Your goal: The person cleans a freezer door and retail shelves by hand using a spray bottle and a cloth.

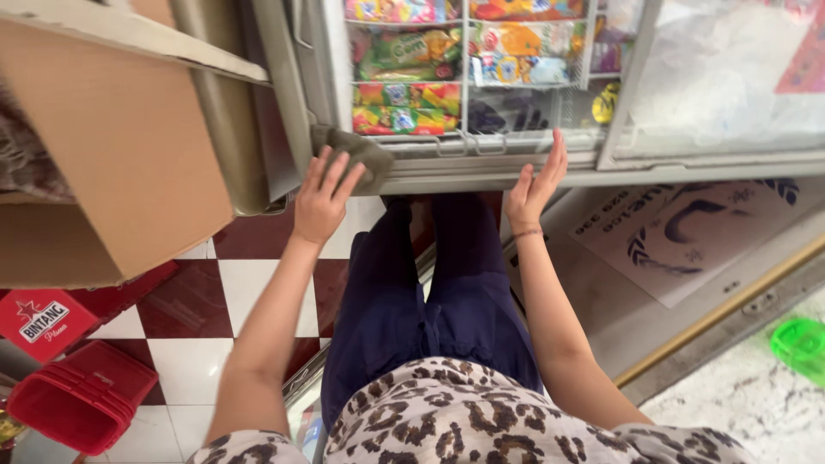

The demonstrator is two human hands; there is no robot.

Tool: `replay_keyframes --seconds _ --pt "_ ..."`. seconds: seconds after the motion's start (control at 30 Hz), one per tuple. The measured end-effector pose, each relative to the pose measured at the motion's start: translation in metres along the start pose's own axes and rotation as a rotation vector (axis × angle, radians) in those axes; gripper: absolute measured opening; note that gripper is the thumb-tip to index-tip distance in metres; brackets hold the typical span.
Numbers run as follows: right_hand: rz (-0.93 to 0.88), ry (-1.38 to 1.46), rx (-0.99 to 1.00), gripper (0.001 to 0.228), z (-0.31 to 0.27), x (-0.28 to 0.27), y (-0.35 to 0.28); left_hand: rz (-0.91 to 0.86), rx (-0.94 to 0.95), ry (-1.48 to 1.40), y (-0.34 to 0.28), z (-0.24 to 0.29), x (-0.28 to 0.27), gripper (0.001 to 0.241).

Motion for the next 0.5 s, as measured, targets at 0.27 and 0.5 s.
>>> replay_keyframes --seconds 0.27,0.5 --pt "-0.084 0.029 -0.067 0.055 -0.019 0.018 0.003 0.200 -0.384 -0.041 0.054 -0.023 -0.021 0.051" --pt "-0.213 0.073 -0.130 0.056 -0.050 0.053 0.013 0.333 -0.389 0.216 0.137 -0.067 -0.026 0.061"
Point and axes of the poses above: each hand's wrist, its own y-axis towards the middle knuckle, its own x-axis out of the palm, z = x × y, the point moved 5 cm from there along y, towards the middle knuckle, and after that the axes turned 3 degrees about x, right-handed, at the moved point
